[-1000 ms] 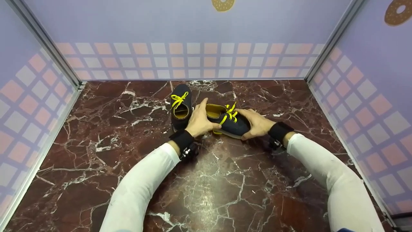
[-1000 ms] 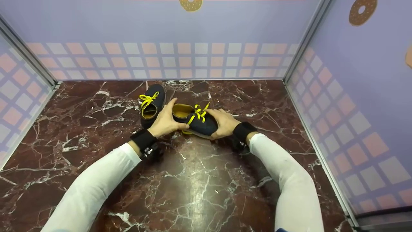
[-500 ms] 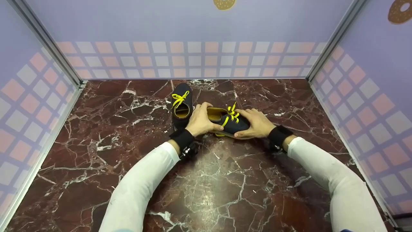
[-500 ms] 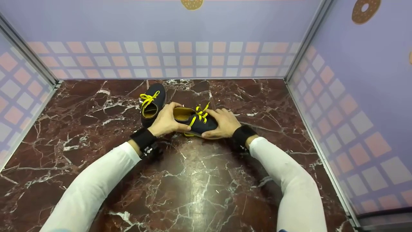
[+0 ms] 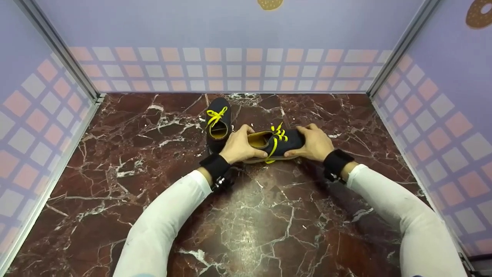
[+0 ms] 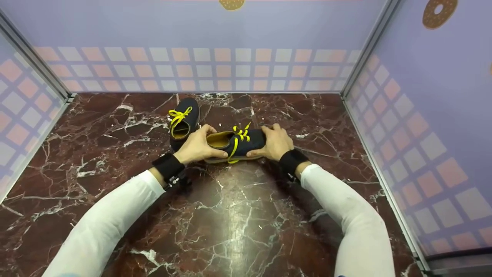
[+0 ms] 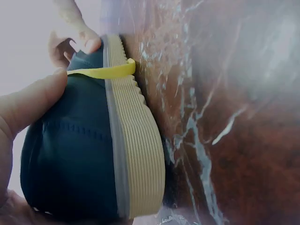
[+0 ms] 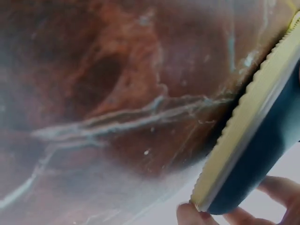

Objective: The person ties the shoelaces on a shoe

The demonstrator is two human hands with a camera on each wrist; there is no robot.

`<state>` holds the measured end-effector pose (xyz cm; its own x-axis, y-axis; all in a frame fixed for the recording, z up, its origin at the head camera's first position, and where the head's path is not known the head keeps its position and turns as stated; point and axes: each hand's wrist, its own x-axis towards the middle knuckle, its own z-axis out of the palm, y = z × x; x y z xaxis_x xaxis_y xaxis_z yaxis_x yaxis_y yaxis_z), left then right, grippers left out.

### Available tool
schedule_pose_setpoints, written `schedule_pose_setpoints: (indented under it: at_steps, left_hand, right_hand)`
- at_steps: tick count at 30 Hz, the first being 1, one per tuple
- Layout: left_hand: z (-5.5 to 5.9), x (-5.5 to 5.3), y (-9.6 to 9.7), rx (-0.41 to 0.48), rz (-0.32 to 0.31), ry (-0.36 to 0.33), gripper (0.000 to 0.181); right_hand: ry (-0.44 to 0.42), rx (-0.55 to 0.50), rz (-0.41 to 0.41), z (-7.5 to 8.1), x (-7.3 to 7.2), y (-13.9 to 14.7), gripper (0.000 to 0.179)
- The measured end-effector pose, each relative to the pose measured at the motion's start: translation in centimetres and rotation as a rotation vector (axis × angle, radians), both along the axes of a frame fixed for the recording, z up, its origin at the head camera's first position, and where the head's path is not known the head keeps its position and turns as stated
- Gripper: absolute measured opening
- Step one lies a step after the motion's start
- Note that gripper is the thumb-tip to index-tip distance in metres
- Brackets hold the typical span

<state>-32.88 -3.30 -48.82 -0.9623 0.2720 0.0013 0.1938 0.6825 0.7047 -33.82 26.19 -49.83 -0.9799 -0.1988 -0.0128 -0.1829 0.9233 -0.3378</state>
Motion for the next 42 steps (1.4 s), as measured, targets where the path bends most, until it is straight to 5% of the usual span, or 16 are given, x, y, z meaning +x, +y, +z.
schedule_pose_setpoints:
  at_steps: [9,16,21,29,39,42]
  left_hand:
    - [-0.8,0.2,0.3,-0.053,-0.108,0.034,0.092]
    - [-0.2,1.7,1.6,-0.035,-0.185,0.006,0.093]
    - [0.1,2.2,2.9,0.033,-0.198,-0.075,0.107]
    - [0.5,3.0,3.3,0.100,-0.210,-0.140,0.113]
    - [1.2,5.2,2.6,0.037,-0.191,-0.169,0.120]
    - [1.4,5.8,2.3,0.029,-0.195,-0.171,0.118]
  right_hand:
    - [0.018,-0.046,-0.061,0.6,0.0,-0.2,0.110]
    - [0.009,-0.284,-0.062,0.6,0.4,-1.9,0.054]
    - [-0.157,-0.508,-0.122,0.7,0.4,-3.5,0.057]
    - [-0.159,-0.488,-0.120,-4.0,-3.2,-2.4,0.075]
    - [-0.225,-0.523,-0.006,1.0,2.6,-4.5,0.065]
    - [-0.232,-0.497,0.004,1.5,3.5,-4.8,0.067]
